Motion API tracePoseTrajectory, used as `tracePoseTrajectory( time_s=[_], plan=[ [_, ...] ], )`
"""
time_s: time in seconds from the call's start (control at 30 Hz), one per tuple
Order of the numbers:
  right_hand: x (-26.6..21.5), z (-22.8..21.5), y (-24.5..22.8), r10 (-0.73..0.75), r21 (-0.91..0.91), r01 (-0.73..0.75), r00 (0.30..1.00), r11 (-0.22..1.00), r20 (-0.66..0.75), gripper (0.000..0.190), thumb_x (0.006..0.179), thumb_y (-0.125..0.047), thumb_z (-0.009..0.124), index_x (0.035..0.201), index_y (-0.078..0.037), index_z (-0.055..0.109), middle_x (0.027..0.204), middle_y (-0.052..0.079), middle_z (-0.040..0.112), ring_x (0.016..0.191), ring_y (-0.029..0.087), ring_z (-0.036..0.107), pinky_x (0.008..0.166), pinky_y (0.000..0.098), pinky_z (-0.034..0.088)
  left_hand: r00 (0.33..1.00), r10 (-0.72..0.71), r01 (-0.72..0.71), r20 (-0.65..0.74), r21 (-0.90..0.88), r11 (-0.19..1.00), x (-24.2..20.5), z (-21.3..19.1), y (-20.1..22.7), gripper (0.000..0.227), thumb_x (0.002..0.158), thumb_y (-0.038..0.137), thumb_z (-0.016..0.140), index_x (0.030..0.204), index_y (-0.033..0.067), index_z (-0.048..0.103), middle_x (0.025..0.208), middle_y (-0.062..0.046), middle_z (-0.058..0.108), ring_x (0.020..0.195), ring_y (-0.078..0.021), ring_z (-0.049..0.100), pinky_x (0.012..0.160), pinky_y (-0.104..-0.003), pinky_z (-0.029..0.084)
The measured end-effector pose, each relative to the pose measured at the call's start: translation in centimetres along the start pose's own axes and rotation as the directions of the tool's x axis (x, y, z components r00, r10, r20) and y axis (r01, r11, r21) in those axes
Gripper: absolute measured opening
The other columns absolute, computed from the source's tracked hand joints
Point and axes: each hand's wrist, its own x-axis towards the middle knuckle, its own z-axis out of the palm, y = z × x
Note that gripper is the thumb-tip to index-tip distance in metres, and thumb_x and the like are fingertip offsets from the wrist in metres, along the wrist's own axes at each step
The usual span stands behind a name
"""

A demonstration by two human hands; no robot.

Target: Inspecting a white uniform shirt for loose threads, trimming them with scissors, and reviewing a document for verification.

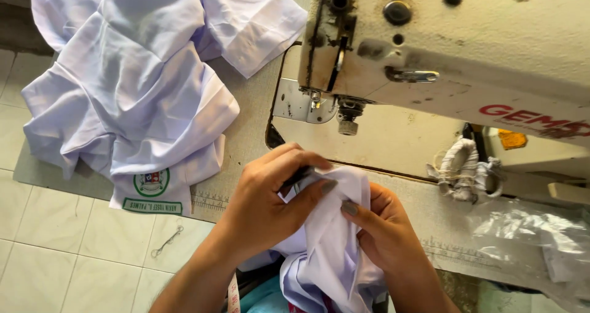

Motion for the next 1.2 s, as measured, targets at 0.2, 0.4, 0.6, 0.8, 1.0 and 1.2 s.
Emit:
tracePoseTrajectory(
  time_s=[0.2,0.4,0.6,0.8,1.0,1.2],
  plan=[
    [1.5,0.1,3.2,-0.112,-0.027,0.109,0.976,0.994,-0.185,0.017,0.088,-0.003,0.075,0.103,0.004,0.071,0.093,0.016,0.076,0.081,0.026,0.073,0.070,0.0348,0.061,0.971,-0.232,0.236,-0.051,0.102,0.966,-2.7,-1.8,-1.3,0.045,0.105,0.020,0.046,0.146,0.0014,0.039,0.139,-0.018,0.056,0.132,-0.0290,0.057,0.110,-0.037,0.049],
    [1.7,0.5,4.4,-0.187,-0.099,0.170,0.961,0.980,-0.202,0.020,0.084,-0.004,0.079,0.100,0.005,0.071,0.090,0.015,0.077,0.076,0.020,0.072,0.067,0.0295,0.059,0.996,-0.042,0.049,-0.082,0.080,0.996,-5.8,-0.6,-0.4,0.031,0.097,0.005,0.057,0.125,-0.0083,0.056,0.118,-0.026,0.062,0.106,-0.0373,0.068,0.099,-0.041,0.056],
    [1.3,0.8,4.9,-0.253,-0.193,0.220,0.953,0.956,-0.165,0.020,0.082,0.000,0.081,0.099,0.003,0.071,0.088,0.012,0.076,0.076,0.019,0.072,0.066,0.0291,0.062,0.987,0.068,-0.026,-0.145,0.274,0.962,-7.6,0.3,-1.8,0.023,0.096,0.004,0.062,0.116,-0.0075,0.063,0.102,-0.020,0.072,0.088,-0.0337,0.073,0.082,-0.040,0.060],
    [0.6,0.4,5.9,-0.366,-0.299,0.299,0.910,0.906,-0.197,0.015,0.080,0.000,0.081,0.092,0.001,0.072,0.086,0.009,0.076,0.075,0.016,0.071,0.065,0.0267,0.060,0.975,0.146,-0.083,-0.166,0.336,0.938,-8.1,0.8,-2.3,0.022,0.095,0.002,0.068,0.114,-0.0088,0.066,0.100,-0.020,0.071,0.086,-0.0328,0.073,0.078,-0.041,0.062],
    [0.5,0.6,6.1,-0.415,-0.386,0.313,0.883,0.868,-0.217,0.014,0.077,-0.002,0.084,0.087,-0.001,0.074,0.084,0.008,0.076,0.074,0.014,0.072,0.064,0.0240,0.061,0.979,0.160,-0.109,-0.123,0.346,0.932,-7.8,0.4,-2.1,0.018,0.096,0.002,0.066,0.111,-0.0094,0.066,0.099,-0.020,0.071,0.081,-0.0329,0.071,0.074,-0.040,0.061],
    [0.5,1.1,5.9,-0.411,-0.407,0.303,0.886,0.862,-0.212,0.014,0.078,-0.004,0.083,0.087,-0.002,0.073,0.082,0.004,0.074,0.073,0.010,0.068,0.064,0.0217,0.057,0.984,0.153,-0.113,-0.087,0.350,0.930,-7.5,0.3,-2.0,0.020,0.096,0.002,0.066,0.110,-0.0121,0.065,0.098,-0.021,0.070,0.080,-0.0331,0.070,0.073,-0.039,0.060]
  ],
)
